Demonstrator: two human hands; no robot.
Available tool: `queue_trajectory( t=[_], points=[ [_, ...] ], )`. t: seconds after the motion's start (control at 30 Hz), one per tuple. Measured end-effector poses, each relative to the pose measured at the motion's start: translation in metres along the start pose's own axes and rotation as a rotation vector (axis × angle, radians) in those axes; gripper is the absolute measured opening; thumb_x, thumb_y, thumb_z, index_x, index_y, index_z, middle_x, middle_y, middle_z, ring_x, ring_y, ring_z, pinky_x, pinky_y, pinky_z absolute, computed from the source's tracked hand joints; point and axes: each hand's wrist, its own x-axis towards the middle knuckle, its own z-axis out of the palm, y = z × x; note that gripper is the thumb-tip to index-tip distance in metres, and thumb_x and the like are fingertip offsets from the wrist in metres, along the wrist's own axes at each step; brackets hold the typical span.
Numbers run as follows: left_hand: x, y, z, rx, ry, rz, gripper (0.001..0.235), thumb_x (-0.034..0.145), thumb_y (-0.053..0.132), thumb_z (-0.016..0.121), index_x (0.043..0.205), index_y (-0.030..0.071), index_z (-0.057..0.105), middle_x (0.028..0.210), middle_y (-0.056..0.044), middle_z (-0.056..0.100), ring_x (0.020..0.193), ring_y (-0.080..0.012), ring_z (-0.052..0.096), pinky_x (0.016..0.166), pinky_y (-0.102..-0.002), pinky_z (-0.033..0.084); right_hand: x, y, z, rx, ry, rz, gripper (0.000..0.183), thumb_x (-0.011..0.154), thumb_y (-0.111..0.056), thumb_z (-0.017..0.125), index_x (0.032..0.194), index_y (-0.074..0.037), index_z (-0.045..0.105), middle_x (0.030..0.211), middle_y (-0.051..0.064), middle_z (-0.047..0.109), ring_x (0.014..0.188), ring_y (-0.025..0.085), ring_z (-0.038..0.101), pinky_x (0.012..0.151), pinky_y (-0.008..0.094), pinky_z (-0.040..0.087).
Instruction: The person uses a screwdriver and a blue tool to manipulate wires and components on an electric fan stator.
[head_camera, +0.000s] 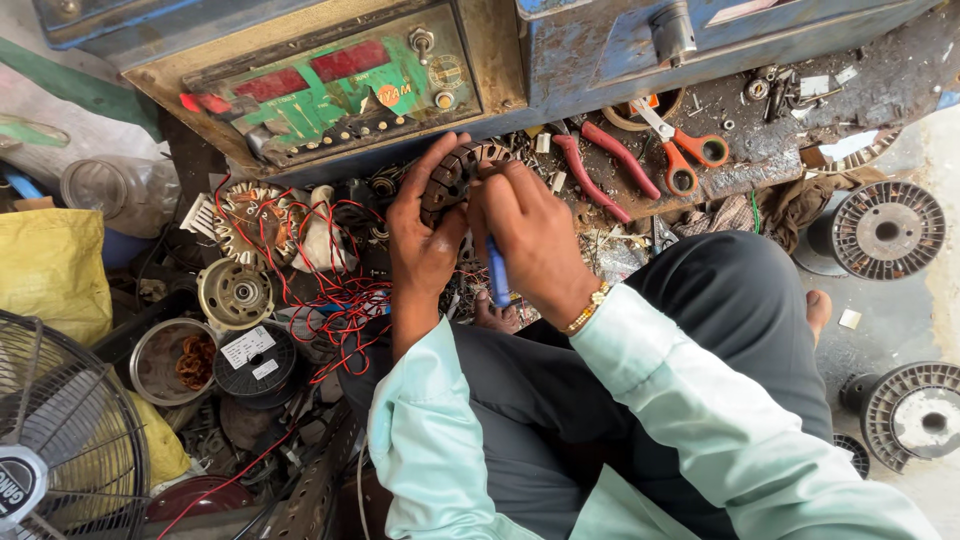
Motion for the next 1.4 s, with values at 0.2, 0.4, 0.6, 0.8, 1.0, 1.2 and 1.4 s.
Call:
queue_trajectory(
  t=[0.2,0.4,0.6,0.8,1.0,1.2,1.4],
  points=[
    [0.0,0.004,0.0,-0.045,-0.02,-0.031,0.069,0.076,-0.008,0.048,0.144,-0.001,0.056,0.142,-0.012,0.064,0.128,-0.0191,0.064,0.117,-0.034,0.048,-0.003,0.003,0.008,0.013,-0.045,0.153,0.025,0.086,0.004,0.072,0.104,0.001,0.055,0.097,0.019,0.056,0.084,0.039,0.063,0.072,0.046,0.053],
    [-0.001,0.01,-0.001,-0.01,-0.015,-0.048,0.065,0.08,-0.005,0.051,0.144,-0.001,0.057,0.14,-0.013,0.065,0.127,-0.0192,0.063,0.116,-0.034,0.047,0.005,0.039,0.017,0.234,0.013,0.213,0.022,0.09,0.001,0.08,0.097,-0.001,0.059,0.093,0.013,0.069,0.081,0.027,0.071,0.073,0.039,0.057],
    [0.001,0.011,-0.001,0.029,-0.012,-0.056,0.06,0.083,-0.002,0.057,0.143,-0.001,0.058,0.135,-0.011,0.066,0.124,-0.0182,0.063,0.113,-0.032,0.047,-0.002,0.065,-0.006,1.19,0.087,0.707,0.017,0.091,-0.001,0.075,0.102,0.002,0.061,0.104,0.011,0.074,0.098,0.019,0.076,0.093,0.034,0.063],
    [-0.002,0.006,-0.004,0.023,-0.004,-0.127,0.06,0.082,-0.001,0.057,0.142,0.0,0.061,0.121,-0.009,0.07,0.109,-0.015,0.065,0.104,-0.03,0.051,-0.003,0.052,-0.005,0.733,-0.009,0.378,0.013,0.091,0.002,0.072,0.104,0.001,0.068,0.106,0.01,0.074,0.097,0.017,0.071,0.09,0.029,0.057],
    [-0.001,-0.001,-0.009,-0.096,-0.015,-0.158,0.056,0.08,-0.002,0.057,0.136,-0.001,0.064,0.122,-0.008,0.07,0.111,-0.0154,0.066,0.105,-0.031,0.05,0.011,0.04,-0.018,0.345,-0.012,0.112,0.02,0.081,0.003,0.075,0.1,-0.003,0.071,0.103,0.011,0.074,0.097,0.027,0.073,0.09,0.036,0.055],
    [0.0,0.003,-0.008,0.0,-0.009,-0.137,0.056,0.079,-0.002,0.057,0.134,-0.002,0.065,0.119,-0.008,0.07,0.107,-0.0158,0.065,0.102,-0.03,0.051,0.012,0.027,-0.024,0.268,0.025,0.103,0.02,0.085,0.004,0.074,0.103,-0.003,0.071,0.103,0.01,0.075,0.093,0.027,0.073,0.088,0.036,0.057],
    [0.0,0.012,-0.004,-0.013,-0.059,-0.093,0.061,0.082,-0.005,0.053,0.142,0.0,0.058,0.137,-0.012,0.066,0.125,-0.0198,0.064,0.115,-0.034,0.047,0.014,0.027,-0.026,0.398,-0.017,0.289,0.017,0.092,0.0,0.075,0.108,-0.003,0.07,0.103,0.009,0.076,0.09,0.025,0.076,0.08,0.032,0.06]
  ],
)
